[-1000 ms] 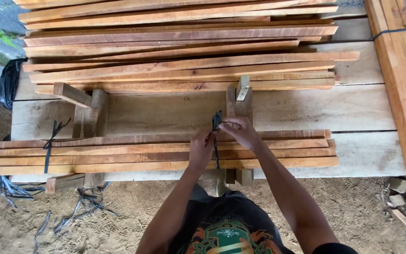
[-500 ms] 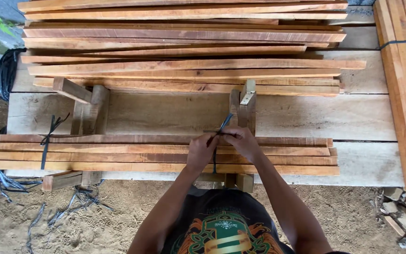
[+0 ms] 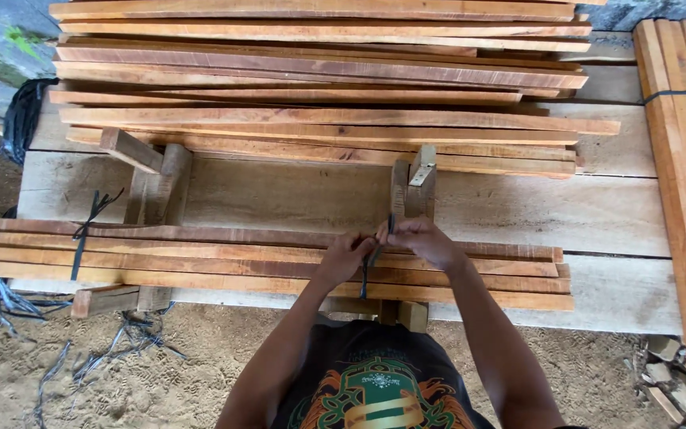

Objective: Bundling long wooden strips together using plastic ties.

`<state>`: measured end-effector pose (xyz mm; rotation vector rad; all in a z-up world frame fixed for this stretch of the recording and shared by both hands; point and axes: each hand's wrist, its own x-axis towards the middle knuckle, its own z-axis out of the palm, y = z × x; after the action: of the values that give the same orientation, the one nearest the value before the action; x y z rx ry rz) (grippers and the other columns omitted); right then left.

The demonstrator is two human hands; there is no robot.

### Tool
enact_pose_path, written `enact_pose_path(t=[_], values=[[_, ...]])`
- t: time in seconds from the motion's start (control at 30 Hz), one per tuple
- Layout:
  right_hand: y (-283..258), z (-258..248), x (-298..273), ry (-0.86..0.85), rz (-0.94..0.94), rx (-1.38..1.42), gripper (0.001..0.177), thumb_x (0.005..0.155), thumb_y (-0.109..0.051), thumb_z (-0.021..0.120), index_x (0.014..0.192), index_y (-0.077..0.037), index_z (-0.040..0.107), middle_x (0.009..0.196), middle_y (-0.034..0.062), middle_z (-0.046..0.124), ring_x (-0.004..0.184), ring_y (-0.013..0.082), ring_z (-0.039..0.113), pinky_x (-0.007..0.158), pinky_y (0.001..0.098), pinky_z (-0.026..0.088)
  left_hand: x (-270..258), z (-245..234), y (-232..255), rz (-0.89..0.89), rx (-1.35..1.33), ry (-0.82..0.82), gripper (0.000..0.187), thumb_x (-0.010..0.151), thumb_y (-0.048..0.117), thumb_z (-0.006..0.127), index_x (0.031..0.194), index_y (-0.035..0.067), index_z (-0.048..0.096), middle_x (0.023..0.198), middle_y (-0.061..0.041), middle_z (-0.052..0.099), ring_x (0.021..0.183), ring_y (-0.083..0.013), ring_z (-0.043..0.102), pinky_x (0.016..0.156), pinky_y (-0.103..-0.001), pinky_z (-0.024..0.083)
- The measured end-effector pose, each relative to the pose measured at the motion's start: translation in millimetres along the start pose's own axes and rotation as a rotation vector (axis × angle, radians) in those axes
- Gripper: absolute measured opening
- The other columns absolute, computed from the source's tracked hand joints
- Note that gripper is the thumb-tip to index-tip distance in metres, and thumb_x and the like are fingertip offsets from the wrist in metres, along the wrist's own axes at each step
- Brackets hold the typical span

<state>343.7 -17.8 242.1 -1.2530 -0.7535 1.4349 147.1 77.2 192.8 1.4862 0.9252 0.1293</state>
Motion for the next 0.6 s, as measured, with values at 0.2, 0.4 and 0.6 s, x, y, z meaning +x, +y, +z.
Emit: enact_pose_path(t=[0.2,0.4,0.6], values=[[1,-7,6,-0.245,-0.243,-0.799,0.018,0.101,-0.003,0.061,0.111,0.006,0.073,0.140,0.0275,0.050,0.127,0.0523,0.053,0.106,0.0645,0.045,-11,-9,-4,-0.025,-0.036,-0.058,0.032,0.106,0.041,0.062,0.115,0.011,0.069,0.098,-0.009,0.070,0.088,-0.0217,0.068,0.081,-0.046,0.054],[31,-13,9,-0.117,-0.506,-0.810,0.034,0.100,0.003,0.063,0.130,-0.009,0.070,0.142,0.0158,0.053,0.139,0.0472,0.044,0.107,0.0670,0.049,-59,10,101,-0.343,-0.508,-0.020,0.076,0.107,0.056,0.046,0.160,0.003,0.032,0.163,-0.026,0.030,0.154,-0.0415,0.027,0.125,-0.054,0.021],[33,-20,13,-0.150,-0.427,-0.446,0.028,0.101,-0.001,0.062,0.123,-0.013,0.076,0.143,0.0088,0.057,0.144,0.0407,0.041,0.111,0.0702,0.043,38,34,-53,-0.034,-0.424,0.139,0.043,0.114,0.043,0.048,0.122,0.006,0.069,0.090,-0.013,0.067,0.072,-0.0181,0.058,0.071,-0.042,0.046]])
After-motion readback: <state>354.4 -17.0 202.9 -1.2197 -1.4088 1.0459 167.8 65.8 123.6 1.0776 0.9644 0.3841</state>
